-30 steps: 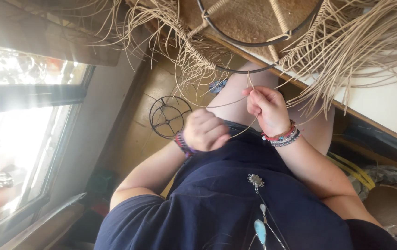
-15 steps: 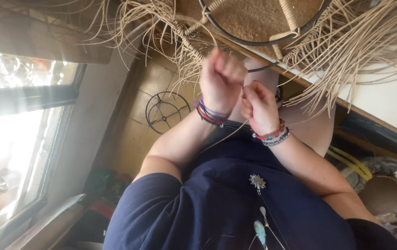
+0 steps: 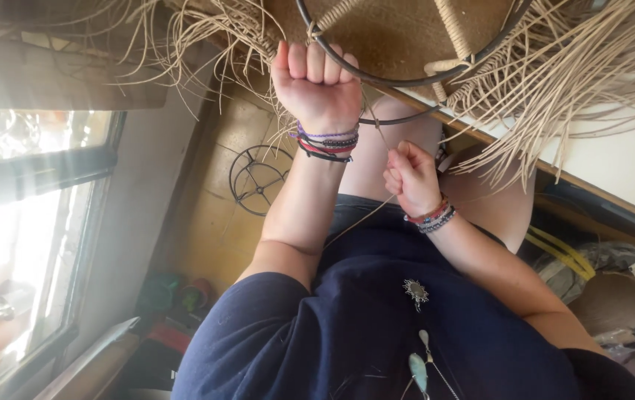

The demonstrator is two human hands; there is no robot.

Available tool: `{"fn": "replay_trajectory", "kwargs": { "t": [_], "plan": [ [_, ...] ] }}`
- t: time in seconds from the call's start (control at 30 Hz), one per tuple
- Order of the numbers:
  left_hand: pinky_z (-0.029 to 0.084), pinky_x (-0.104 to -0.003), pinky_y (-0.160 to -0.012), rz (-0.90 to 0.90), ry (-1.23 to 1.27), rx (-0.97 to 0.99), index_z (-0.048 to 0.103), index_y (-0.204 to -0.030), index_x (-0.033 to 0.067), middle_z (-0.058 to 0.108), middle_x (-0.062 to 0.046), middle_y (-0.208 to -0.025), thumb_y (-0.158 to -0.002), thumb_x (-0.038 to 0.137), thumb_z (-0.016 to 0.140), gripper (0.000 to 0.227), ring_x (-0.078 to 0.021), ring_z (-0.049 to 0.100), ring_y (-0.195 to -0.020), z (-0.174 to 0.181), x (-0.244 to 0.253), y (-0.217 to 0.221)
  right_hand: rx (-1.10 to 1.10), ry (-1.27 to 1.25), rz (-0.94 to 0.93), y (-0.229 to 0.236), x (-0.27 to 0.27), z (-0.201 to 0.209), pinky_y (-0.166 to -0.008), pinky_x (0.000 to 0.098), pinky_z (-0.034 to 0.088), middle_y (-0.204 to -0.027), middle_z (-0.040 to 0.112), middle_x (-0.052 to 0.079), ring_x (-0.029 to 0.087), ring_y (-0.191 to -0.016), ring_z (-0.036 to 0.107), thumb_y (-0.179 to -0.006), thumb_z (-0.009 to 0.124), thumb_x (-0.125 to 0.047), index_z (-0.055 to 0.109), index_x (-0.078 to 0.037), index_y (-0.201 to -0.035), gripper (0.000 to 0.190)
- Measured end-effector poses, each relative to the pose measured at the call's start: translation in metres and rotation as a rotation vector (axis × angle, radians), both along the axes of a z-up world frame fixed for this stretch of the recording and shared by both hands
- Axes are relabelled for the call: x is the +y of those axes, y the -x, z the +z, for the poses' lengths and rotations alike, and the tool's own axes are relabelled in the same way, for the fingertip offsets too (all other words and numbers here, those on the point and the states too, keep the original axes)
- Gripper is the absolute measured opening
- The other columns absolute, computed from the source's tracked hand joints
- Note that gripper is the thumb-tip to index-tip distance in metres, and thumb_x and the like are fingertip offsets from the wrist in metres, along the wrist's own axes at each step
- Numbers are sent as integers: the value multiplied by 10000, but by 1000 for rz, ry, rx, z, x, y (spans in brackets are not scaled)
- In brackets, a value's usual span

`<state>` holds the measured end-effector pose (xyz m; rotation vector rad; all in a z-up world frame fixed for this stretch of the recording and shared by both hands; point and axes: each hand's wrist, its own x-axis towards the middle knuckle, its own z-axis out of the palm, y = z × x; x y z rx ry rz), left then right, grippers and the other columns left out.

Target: Weaving straw strands onto a metal lampshade frame to create a decorative lampshade.

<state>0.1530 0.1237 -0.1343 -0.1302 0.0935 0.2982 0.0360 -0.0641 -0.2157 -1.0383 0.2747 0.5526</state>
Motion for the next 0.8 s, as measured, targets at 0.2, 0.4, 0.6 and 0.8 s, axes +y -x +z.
{"fn": "replay_trajectory", "kwargs": {
  "t": [0.2,0.4,0.6,0.8],
  "plan": [
    [33,-281,-487,44,15,-38,239,-570,254,127,104,-538,-942,350,482,455,-77,78,-498,-2,0,7,-17,30,-32,-5,3,-12,-390,216,105,-593,314,-42,28,-436,186,-1022,606,-137,403,-146,-736,351],
    [76,-269,-441,120,-39,-83,256,-558,254,139,106,-527,-948,336,463,449,-83,85,-487,0,-6,-4,-26,36,-26,-2,1,-12,-387,213,88,-614,340,-49,21,-433,199,-1019,621,-177,395,-176,-748,354],
    [391,-326,-746,162,-436,134,350,-704,174,278,31,-668,-1096,291,331,409,-165,334,-675,8,-7,53,-304,207,143,11,5,7,-441,239,250,-543,360,-20,85,-454,330,-1070,560,-218,494,-96,-873,241],
    [408,-350,-550,-77,-653,-21,369,-567,137,509,-253,-470,-993,180,435,432,-352,549,-426,10,-33,143,-649,878,640,-1,17,73,-710,508,592,-899,732,235,441,-865,711,-1023,576,-163,709,-66,-1136,199]
  ]
}}
